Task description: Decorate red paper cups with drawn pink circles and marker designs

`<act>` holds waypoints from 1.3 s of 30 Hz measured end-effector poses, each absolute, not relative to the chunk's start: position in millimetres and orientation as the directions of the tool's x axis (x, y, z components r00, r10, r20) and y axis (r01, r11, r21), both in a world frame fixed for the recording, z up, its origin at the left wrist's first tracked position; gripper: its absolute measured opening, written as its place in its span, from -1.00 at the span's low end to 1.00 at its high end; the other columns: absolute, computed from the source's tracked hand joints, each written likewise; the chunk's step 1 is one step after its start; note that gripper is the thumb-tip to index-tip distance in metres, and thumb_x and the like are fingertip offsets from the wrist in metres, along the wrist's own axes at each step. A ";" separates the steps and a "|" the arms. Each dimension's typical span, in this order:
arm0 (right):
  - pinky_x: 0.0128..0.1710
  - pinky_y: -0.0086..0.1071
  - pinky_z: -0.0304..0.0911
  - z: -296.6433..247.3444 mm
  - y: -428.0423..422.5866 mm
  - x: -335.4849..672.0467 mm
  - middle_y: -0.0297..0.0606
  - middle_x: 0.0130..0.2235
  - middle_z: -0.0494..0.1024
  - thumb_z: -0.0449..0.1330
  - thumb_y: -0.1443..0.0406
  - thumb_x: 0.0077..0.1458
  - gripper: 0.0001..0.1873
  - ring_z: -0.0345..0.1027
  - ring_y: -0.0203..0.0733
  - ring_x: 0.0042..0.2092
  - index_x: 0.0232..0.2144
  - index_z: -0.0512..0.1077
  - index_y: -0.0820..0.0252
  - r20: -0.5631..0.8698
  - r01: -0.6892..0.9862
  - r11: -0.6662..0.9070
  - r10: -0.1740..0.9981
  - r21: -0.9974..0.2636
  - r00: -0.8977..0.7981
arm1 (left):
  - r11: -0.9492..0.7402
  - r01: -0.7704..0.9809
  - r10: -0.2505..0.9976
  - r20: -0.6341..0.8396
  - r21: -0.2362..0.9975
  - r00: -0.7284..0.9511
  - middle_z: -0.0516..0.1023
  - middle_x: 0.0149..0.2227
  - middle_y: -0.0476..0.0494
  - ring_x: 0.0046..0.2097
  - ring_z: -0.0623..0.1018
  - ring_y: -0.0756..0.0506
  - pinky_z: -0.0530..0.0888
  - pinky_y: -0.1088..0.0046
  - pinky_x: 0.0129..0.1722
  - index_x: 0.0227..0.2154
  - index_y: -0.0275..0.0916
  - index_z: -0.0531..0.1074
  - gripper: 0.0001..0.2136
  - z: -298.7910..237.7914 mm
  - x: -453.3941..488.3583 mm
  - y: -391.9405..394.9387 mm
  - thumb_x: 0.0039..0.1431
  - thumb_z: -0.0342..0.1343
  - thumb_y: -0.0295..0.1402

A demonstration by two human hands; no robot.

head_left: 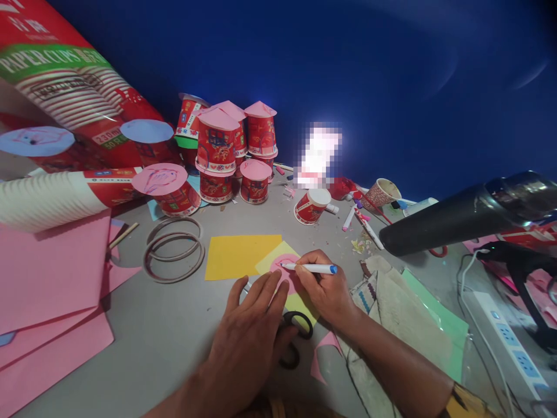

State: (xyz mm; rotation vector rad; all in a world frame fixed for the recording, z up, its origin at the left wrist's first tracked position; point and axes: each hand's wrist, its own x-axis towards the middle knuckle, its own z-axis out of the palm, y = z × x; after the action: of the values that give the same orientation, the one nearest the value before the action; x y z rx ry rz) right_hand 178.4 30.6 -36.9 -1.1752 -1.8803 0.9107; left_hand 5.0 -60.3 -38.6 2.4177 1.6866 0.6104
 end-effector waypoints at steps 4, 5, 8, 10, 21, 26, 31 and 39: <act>-0.44 -0.45 0.34 -37.7 30.3 179.3 -0.36 -0.46 0.57 0.20 0.15 0.32 -0.82 0.43 -0.28 -0.47 -0.26 0.45 0.11 0.139 0.299 0.212 0.959 -0.930 -0.248 | -0.374 0.867 0.916 0.274 0.328 0.292 0.54 0.28 -0.32 0.22 0.52 -0.30 0.26 -0.04 0.22 0.19 -0.27 0.42 -0.62 -39.8 5.7 -60.2 0.38 0.13 -0.27; -0.46 -0.45 0.34 -37.3 30.9 180.3 -0.37 -0.48 0.57 0.20 0.13 0.33 -0.80 0.42 -0.28 -0.49 -0.26 0.44 0.11 0.130 0.256 0.183 0.969 -0.949 -0.211 | -0.372 0.867 0.916 0.279 0.331 0.287 0.54 0.27 -0.32 0.22 0.52 -0.30 0.26 -0.03 0.23 0.17 -0.26 0.43 -0.63 -40.0 6.0 -60.0 0.38 0.13 -0.27; -0.52 -0.47 0.31 -35.1 34.3 186.4 -0.39 -0.51 0.55 0.22 0.08 0.32 -0.76 0.38 -0.30 -0.54 -0.27 0.42 0.11 0.108 0.195 0.131 0.986 -0.972 -0.127 | -0.362 0.868 0.918 0.292 0.339 0.269 0.56 0.25 -0.28 0.21 0.52 -0.28 0.24 -0.01 0.23 0.15 -0.24 0.43 -0.66 -41.2 6.5 -59.7 0.37 0.12 -0.29; -0.53 -0.48 0.28 -33.8 37.7 192.2 -0.38 -0.51 0.56 0.25 0.06 0.29 -0.74 0.36 -0.32 -0.54 -0.27 0.43 0.12 0.094 0.213 0.116 0.989 -0.970 -0.110 | -0.362 0.872 0.915 0.302 0.330 0.266 0.56 0.24 -0.28 0.19 0.53 -0.29 0.23 -0.01 0.22 0.16 -0.24 0.42 -0.64 -42.7 6.2 -59.8 0.36 0.13 -0.29; -0.45 -0.43 0.33 -31.2 48.0 212.5 -0.32 -0.39 0.64 0.15 0.11 0.36 -0.75 0.45 -0.26 -0.47 -0.09 0.50 0.11 0.160 0.371 0.221 0.969 -0.902 -0.189 | -0.403 0.870 0.875 0.398 0.285 0.275 0.49 0.09 -0.40 0.07 0.48 -0.34 0.38 0.04 0.07 0.18 -0.31 0.34 -0.62 -44.5 1.8 -58.1 0.40 0.11 -0.26; -0.24 -0.35 0.38 -27.5 44.9 214.1 -0.23 -0.26 0.69 0.22 0.21 0.24 -0.78 0.59 -0.12 -0.26 -0.09 0.53 0.12 0.247 0.533 0.408 0.904 -0.741 -0.349 | -0.259 0.917 0.913 0.387 0.304 0.130 0.45 -0.01 -0.35 0.01 0.46 -0.34 0.41 0.05 -0.01 0.11 -0.27 0.35 -0.66 -46.4 -1.6 -53.0 0.40 0.07 -0.20; -0.27 -0.34 0.37 -31.7 46.2 214.6 -0.21 -0.24 0.71 0.20 0.22 0.26 -0.78 0.60 -0.08 -0.27 -0.08 0.55 0.10 0.240 0.567 0.413 0.903 -0.713 -0.356 | -0.197 0.939 0.950 0.293 0.283 0.110 0.50 0.03 -0.38 0.07 0.48 -0.39 0.41 -0.04 0.04 0.16 -0.29 0.34 -0.62 -39.9 -8.0 -46.1 0.38 0.08 -0.22; -0.24 -0.32 0.42 -28.1 51.9 218.7 -0.22 -0.25 0.71 0.20 0.10 0.30 -0.73 0.58 -0.13 -0.30 -0.22 0.62 0.09 0.292 0.347 0.367 0.923 -0.863 -0.252 | -0.232 0.945 0.967 0.161 0.229 0.199 0.55 0.14 -0.44 0.19 0.48 -0.45 0.39 -0.14 0.13 0.20 -0.35 0.39 -0.53 -4.6 -15.2 -20.4 0.31 0.16 -0.23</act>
State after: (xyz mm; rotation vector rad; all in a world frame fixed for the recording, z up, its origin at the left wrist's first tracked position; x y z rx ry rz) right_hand 218.7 51.9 -28.1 -1.1165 -1.7866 0.8613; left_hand -15.2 -20.4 -4.6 2.3695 1.8951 0.4161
